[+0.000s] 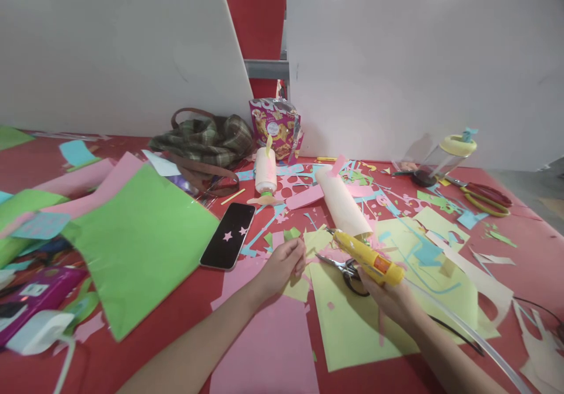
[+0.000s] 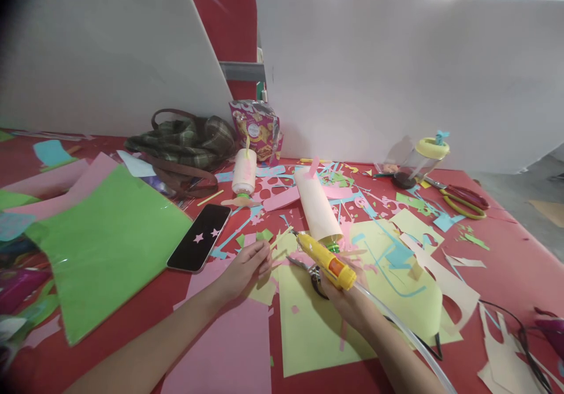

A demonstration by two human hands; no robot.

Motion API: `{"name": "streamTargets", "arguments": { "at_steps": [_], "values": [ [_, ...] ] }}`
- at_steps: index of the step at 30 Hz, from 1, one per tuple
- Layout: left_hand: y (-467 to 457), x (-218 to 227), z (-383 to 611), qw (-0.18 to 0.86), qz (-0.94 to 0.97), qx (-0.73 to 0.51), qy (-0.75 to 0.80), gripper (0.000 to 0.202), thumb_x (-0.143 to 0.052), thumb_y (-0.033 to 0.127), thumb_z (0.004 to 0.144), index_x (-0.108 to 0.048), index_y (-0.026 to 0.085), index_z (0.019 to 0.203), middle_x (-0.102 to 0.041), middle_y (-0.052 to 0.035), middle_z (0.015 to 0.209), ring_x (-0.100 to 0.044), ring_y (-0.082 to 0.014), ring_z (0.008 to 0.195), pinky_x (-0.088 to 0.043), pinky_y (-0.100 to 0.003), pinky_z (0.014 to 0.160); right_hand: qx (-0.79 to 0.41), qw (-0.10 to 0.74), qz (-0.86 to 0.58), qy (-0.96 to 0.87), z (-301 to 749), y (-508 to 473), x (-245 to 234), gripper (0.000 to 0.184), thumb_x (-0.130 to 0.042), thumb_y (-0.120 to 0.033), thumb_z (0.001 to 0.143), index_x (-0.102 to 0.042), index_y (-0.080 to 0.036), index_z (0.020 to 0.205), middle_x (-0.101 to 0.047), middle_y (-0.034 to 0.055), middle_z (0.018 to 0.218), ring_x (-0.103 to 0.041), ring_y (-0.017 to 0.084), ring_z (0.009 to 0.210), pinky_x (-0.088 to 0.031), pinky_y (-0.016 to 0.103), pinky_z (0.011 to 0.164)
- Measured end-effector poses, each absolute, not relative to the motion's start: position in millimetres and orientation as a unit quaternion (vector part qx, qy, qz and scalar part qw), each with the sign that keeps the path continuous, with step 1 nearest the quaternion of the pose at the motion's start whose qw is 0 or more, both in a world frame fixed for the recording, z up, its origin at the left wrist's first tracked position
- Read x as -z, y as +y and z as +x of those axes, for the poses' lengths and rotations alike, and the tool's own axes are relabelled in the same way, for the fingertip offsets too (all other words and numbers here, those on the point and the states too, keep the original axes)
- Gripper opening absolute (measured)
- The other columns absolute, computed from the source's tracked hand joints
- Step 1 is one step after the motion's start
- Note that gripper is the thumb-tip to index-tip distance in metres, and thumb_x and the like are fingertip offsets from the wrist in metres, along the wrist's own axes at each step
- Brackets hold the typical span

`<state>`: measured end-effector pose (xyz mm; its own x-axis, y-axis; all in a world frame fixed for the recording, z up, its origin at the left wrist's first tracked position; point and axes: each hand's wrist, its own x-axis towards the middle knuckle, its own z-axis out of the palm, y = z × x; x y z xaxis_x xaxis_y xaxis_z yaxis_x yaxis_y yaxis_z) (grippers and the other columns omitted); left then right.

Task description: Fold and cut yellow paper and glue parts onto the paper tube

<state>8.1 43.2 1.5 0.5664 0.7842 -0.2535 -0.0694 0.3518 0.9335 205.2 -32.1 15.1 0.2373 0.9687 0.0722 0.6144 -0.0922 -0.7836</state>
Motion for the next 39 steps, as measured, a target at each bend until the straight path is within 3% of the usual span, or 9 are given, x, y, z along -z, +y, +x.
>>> {"name": "streamTargets", "arguments": {
  "at_steps": [12,28,39],
  "values": [
    [41.4,-2.2,8.6,0.749,0.478,-0.297,0.351,0.030,-0.041,0.038,0.082,-0.035,0.018,0.060,-0.034,0.0081,0.048,-0.029,-0.0045,0.041,-0.037,-0.021,0.054,-0.235,0.305,-0.633,-0.672,210.5,-38.1,-0.5,0.014,-0.046,-0.028,0.073,-0.048,-0.020,0.061,-0.053,-0.0006,0.053,-0.051,0.013,0.048,-0.044,0.023,0.046],
    [43.3,-0.3,9.0,0.760,0.454,-0.309,0.348,0.031,-0.042,0.039,0.080,-0.037,0.017,0.058,-0.033,0.0068,0.047,-0.033,-0.0059,0.042,-0.029,-0.020,0.047,-0.311,0.360,-0.648,-0.595,213.0,-39.2,0.7,0.016,-0.048,-0.030,0.071,-0.059,-0.020,0.078,-0.065,0.0029,0.069,-0.060,0.016,0.061,-0.050,0.023,0.052],
    [42.1,0.6,9.4,0.756,0.462,-0.298,0.354,0.031,-0.042,0.039,0.080,-0.036,0.017,0.058,-0.034,0.0069,0.046,-0.032,-0.0060,0.041,-0.029,-0.020,0.045,-0.321,0.382,-0.645,-0.579,210.7,-38.5,2.2,0.014,-0.050,-0.030,0.071,-0.053,-0.020,0.080,-0.062,0.0023,0.070,-0.059,0.016,0.060,-0.050,0.024,0.054]
  ]
}}
